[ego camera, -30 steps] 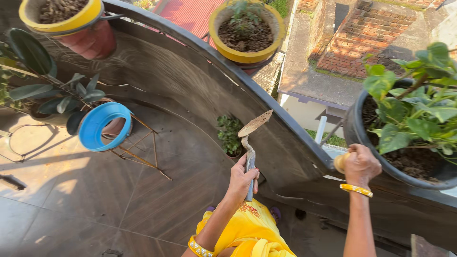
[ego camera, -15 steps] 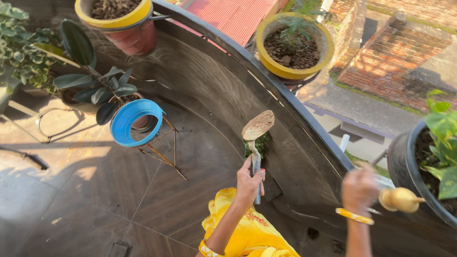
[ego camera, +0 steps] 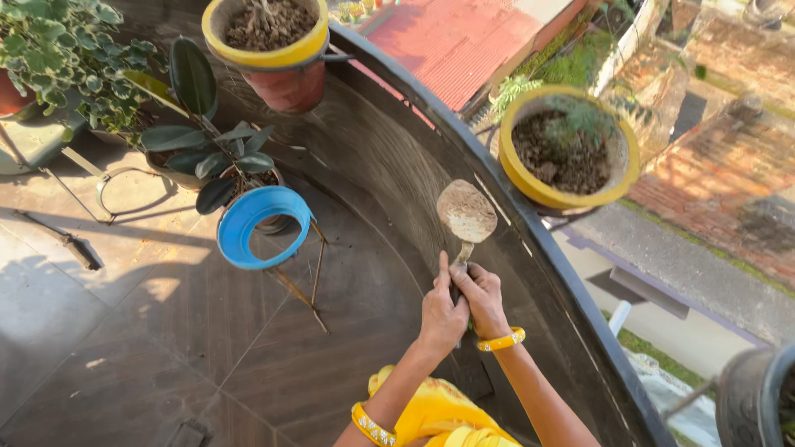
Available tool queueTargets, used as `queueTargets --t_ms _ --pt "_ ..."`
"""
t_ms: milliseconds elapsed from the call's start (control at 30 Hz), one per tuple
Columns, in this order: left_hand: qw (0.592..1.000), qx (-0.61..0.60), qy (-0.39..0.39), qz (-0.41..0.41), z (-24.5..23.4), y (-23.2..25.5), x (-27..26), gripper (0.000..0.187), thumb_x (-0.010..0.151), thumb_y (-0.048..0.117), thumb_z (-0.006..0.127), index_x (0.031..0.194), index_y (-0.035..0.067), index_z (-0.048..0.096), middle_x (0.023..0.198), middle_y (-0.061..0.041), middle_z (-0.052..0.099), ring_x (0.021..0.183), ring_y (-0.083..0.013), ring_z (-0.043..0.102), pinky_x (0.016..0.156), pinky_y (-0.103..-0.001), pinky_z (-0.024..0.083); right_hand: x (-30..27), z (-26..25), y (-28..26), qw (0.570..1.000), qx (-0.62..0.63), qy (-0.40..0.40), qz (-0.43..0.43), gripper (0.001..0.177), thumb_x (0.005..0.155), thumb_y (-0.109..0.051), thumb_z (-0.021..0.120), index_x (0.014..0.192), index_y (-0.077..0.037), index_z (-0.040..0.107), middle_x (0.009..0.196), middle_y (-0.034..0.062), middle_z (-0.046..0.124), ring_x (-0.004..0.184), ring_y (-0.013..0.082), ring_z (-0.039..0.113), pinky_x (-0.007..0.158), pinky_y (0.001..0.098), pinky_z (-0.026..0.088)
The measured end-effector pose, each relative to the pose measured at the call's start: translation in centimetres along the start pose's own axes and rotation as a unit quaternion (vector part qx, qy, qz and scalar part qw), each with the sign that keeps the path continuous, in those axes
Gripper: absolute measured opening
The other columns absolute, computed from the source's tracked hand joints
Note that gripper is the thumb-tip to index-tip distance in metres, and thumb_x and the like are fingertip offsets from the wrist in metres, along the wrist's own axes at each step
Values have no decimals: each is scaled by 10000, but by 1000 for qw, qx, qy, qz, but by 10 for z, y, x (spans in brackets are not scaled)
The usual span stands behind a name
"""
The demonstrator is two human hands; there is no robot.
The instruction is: The person loosens soil in two potted plants on a balcony using a small hand trowel. They first work around a pothos in a black pot, then move to a small tree in a yellow pot, repeatedly breaking up the soil surface.
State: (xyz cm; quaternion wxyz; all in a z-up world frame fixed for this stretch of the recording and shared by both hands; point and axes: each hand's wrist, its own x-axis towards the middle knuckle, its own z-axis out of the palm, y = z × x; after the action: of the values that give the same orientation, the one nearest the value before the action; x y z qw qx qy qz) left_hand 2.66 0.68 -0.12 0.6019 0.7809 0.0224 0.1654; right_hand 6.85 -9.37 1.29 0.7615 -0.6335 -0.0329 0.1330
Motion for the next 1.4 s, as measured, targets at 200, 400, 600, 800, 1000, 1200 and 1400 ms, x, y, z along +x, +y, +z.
queueTargets --t_ms 200,400,600,800,1000,1200,1400 --pt "996 -33 -85 1 -3 6 25 987 821 47 624 1626 -11 56 1131 -300 674 1008 -483 680 864 -485 559 30 -4 -9 997 49 65 -17 209 969 -140 652 1008 63 679 869 105 750 756 156 719 672 275 575" --pt "976 -124 -177 26 -18 2 63 871 898 61 652 1624 4 175 1152 -204 736 927 -344 745 832 -413 572 65 -9 -15 976 59 199 -58 196 995 -153 643 977 40 672 798 81 697 624 138 648 575 262 533" --pt "954 -59 -286 -73 -70 -26 107 562 967 83 588 1517 62 478 999 -79 787 619 -159 702 655 -297 565 116 -5 -28 948 92 292 -87 246 1044 -222 611 947 1 649 743 65 641 564 136 643 490 242 489" --pt "946 -46 -306 -100 -89 -66 141 486 967 82 575 1452 54 558 995 -60 790 623 -133 709 674 -291 579 125 15 -26 941 131 299 -87 247 1048 -220 624 965 10 657 738 63 639 525 120 598 460 235 465" --pt "937 -39 -329 -108 -80 -73 163 481 972 77 555 1453 61 560 1020 -54 790 633 -128 717 696 -290 584 147 3 -16 928 149 327 -99 255 1050 -201 614 958 34 654 751 81 634 529 136 588 467 258 470" --pt "937 -54 -338 -69 -46 -46 172 550 980 117 572 1518 74 467 1031 -55 784 637 -155 724 695 -315 583 200 -77 5 906 291 305 -32 249 1059 -244 573 1009 0 590 766 63 625 565 131 590 485 281 477" --pt "953 -13 -276 126 0 -6 177 725 922 147 671 1574 57 369 956 -121 777 780 -353 732 718 -443 551 199 -108 -18 915 296 272 24 169 1010 -222 582 1059 -62 561 864 152 726 619 164 639 526 278 516"
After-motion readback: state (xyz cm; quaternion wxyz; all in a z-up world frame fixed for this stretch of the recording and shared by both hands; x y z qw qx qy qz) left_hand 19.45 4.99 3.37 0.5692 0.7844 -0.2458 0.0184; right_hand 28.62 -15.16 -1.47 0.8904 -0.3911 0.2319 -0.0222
